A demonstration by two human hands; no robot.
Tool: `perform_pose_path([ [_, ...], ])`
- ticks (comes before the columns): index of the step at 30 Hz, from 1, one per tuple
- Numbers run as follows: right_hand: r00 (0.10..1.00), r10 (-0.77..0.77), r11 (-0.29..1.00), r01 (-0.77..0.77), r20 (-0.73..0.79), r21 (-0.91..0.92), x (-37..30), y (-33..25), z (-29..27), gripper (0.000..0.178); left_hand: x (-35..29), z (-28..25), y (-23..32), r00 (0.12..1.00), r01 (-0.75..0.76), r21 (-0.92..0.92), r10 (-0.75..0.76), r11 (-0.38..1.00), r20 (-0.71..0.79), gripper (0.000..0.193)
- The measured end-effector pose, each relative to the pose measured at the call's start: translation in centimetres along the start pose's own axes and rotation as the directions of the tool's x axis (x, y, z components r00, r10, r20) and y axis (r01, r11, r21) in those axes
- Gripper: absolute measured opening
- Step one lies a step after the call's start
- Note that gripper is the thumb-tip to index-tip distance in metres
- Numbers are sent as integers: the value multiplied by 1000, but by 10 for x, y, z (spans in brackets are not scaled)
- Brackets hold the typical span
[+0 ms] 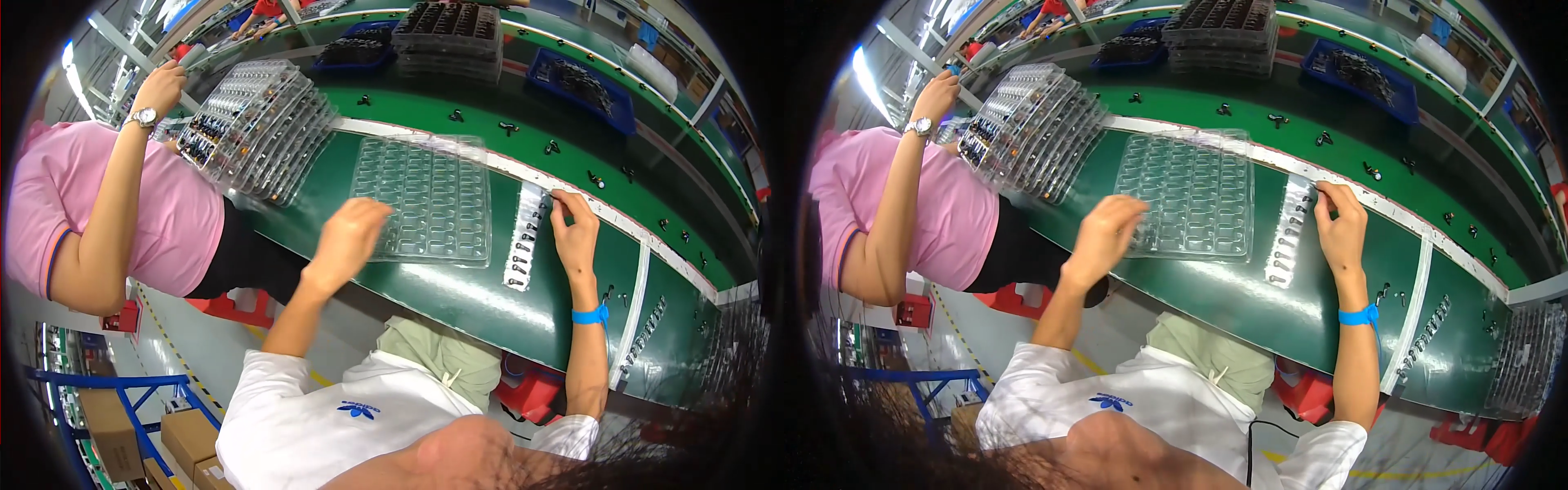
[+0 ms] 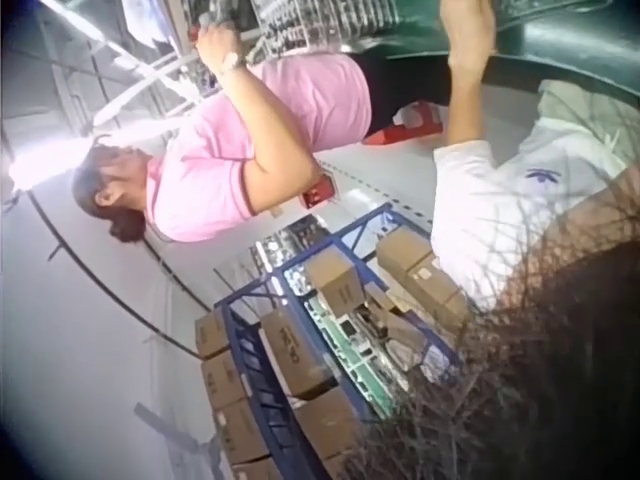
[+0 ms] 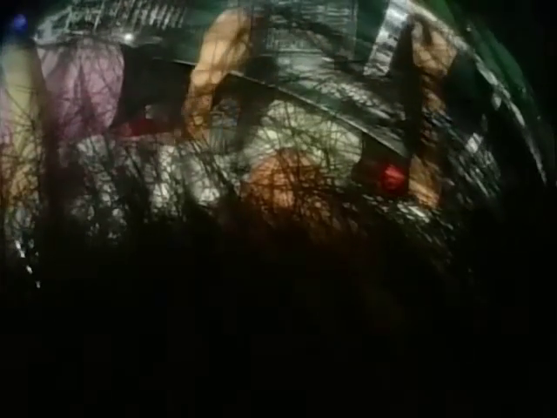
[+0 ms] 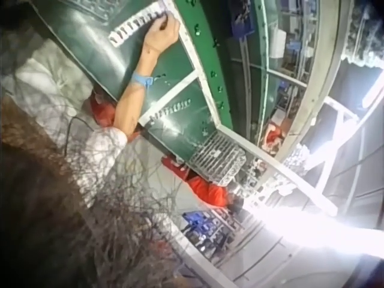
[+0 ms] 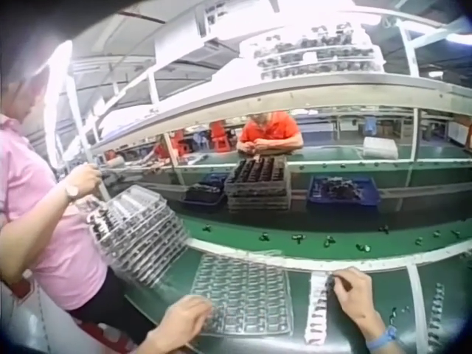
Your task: The person places small electronic components by hand into a plastic component holder strip.
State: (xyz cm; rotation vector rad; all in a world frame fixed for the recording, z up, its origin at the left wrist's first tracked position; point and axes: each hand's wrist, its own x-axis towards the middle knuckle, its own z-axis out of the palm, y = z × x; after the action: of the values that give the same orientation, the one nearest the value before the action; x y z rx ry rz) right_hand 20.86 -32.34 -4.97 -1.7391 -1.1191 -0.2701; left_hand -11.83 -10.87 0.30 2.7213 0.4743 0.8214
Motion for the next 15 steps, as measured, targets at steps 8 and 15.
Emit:
perform_pose_path([
  [8,996,67,998,-66,53,-12,-7,5,-8,18,-15,-11,-17,986,90,91,-101,992,131,21],
  [15,984,165,971,-173,60,166,-8,-21,-11,18,19,6,-7,972,235,-292,-219,927,85,22],
])
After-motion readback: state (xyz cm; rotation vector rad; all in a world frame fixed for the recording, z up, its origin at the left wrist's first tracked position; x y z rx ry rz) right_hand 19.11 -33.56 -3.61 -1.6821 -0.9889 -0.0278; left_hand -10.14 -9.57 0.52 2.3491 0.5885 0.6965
